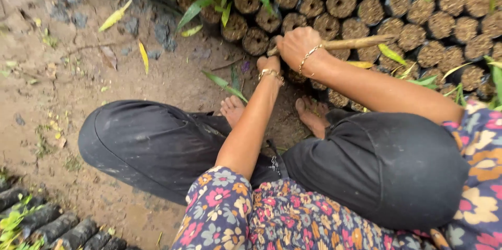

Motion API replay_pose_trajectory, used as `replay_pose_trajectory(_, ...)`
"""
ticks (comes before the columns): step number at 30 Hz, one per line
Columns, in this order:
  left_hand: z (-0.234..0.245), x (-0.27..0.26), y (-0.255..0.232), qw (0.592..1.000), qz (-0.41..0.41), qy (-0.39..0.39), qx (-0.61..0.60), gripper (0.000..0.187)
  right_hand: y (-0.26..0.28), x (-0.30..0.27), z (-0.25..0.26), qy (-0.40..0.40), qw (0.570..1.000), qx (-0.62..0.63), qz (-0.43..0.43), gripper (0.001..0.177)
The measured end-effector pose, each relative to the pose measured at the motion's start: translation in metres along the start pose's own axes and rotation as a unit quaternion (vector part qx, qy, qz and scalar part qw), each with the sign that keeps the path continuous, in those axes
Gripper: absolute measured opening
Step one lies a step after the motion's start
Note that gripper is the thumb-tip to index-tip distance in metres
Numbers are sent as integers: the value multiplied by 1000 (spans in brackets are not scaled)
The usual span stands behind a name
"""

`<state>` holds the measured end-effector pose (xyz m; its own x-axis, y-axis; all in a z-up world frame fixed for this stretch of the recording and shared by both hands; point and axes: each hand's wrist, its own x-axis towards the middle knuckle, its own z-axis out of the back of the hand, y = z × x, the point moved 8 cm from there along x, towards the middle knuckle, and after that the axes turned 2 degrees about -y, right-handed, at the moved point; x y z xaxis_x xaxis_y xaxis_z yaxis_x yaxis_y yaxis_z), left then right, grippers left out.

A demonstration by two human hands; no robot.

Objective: Planting plant cuttings into small black plastic bags filled with soil in a nursery setting.

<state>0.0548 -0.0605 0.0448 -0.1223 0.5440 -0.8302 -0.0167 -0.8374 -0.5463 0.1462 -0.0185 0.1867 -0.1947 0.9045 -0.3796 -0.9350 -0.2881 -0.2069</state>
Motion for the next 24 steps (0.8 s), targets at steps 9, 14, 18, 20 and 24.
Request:
replay_pose_trajectory(9,-12,98,-1,997,-57,-32,44,52,8,8,-30,-46,998,37,-18,30)
replay_pose_trajectory(14,-20,95,5,997,-40,-25,60,57,6,-14,-5,-54,998,33,0,26)
replay_pose_trajectory(18,-23,84,28,996,-16,-22,80,64,-5,-43,61,-79,996,-40,-20,26)
replay_pose_trajectory(20,-31,122,69,999,9,-12,32,76,-35,-55,76,4,1000,1,-23,26)
replay_pose_trajectory(24,-16,52,56,997,32,37,-55,115,-56,-96,106,216,970,91,-70,32)
